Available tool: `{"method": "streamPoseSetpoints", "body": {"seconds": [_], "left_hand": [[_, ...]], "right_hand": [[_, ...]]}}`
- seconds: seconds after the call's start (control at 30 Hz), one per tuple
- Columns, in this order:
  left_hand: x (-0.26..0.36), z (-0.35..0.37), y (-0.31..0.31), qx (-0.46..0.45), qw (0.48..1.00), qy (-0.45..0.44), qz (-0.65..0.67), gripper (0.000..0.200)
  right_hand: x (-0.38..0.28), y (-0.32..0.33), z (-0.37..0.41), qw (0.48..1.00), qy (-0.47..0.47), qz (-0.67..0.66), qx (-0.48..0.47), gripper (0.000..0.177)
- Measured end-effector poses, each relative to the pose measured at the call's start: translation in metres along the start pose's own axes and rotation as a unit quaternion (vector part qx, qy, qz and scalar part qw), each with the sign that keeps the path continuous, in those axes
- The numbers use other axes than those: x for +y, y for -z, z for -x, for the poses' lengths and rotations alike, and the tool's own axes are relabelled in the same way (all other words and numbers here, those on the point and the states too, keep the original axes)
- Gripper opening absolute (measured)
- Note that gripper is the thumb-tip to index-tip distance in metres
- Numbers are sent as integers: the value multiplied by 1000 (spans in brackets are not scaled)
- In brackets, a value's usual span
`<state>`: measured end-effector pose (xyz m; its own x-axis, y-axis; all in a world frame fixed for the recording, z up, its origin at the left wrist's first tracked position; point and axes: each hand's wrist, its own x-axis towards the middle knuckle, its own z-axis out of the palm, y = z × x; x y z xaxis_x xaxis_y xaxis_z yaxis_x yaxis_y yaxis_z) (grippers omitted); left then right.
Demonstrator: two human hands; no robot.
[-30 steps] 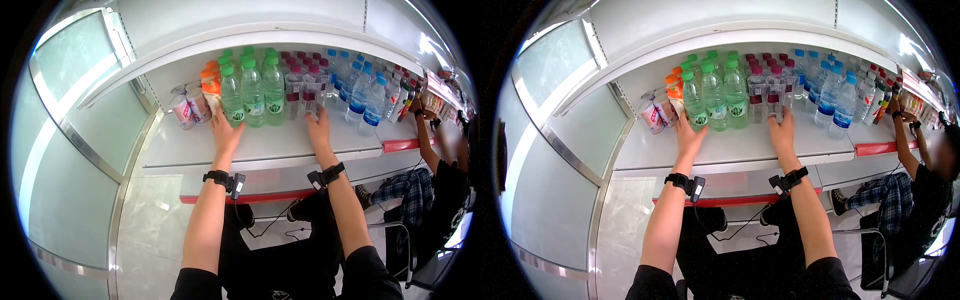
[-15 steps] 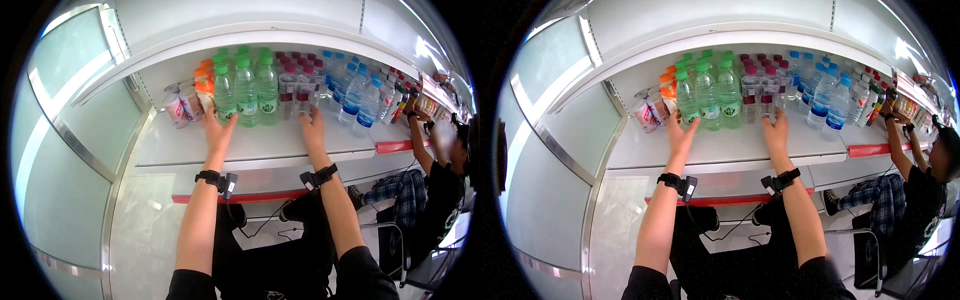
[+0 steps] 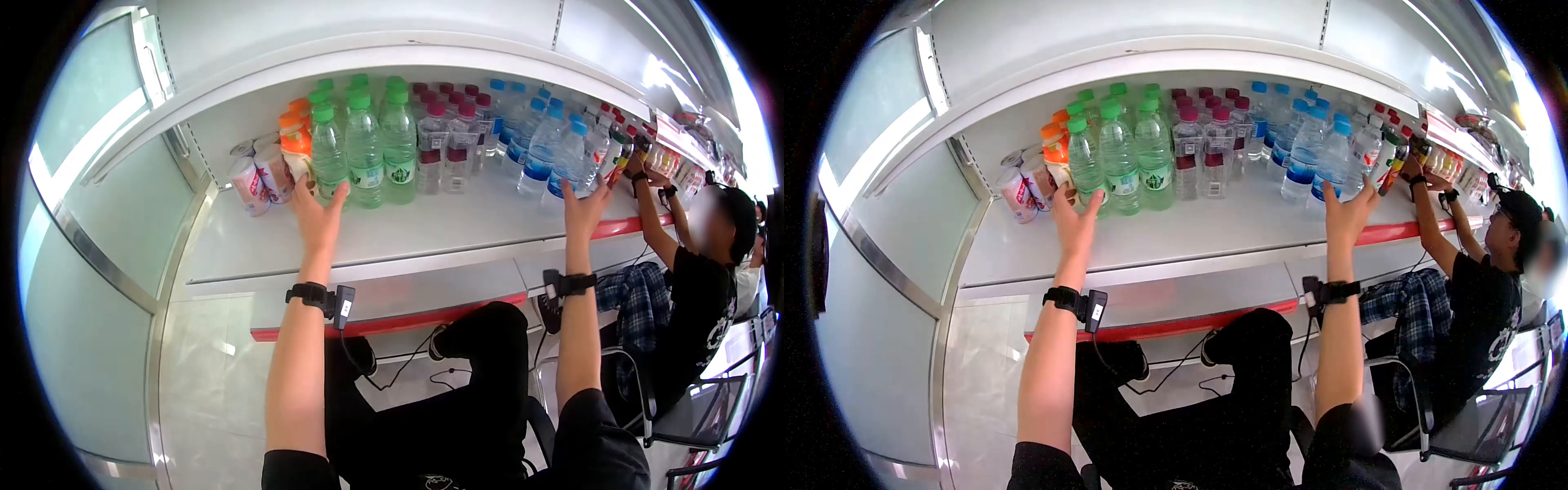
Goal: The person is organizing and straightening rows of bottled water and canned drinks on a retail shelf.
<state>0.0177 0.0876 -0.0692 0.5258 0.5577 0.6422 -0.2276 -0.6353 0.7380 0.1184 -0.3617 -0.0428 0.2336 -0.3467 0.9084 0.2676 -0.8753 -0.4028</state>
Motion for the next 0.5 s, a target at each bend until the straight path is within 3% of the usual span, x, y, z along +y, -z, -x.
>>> {"method": "streamPoseSetpoints", "body": {"seconds": [0.03, 0.1, 0.13, 0.2, 0.33, 0.5], "left_hand": [[3, 1, 0, -1, 1000, 0, 2, 84], [7, 1, 2, 1, 1000, 7, 6, 83], [9, 1, 4, 1, 1000, 3, 6, 83], [8, 1, 5, -12, 1000, 4, -18, 82], [3, 1, 0, -13, 1000, -4, -19, 82], [3, 2, 1, -11, 1000, 2, -10, 83]], "right_hand": [[10, -3, -6, 1000, 1, 2, 1, 64], [17, -6, -13, 948, -162, -61, -267, 60], [19, -6, -12, 948, -164, -64, -264, 60], [10, -1, -7, 977, -69, -79, -187, 54], [-21, 11, 10, 973, -87, -67, -202, 52], [-63, -13, 13, 962, -46, -87, -253, 56]]}}
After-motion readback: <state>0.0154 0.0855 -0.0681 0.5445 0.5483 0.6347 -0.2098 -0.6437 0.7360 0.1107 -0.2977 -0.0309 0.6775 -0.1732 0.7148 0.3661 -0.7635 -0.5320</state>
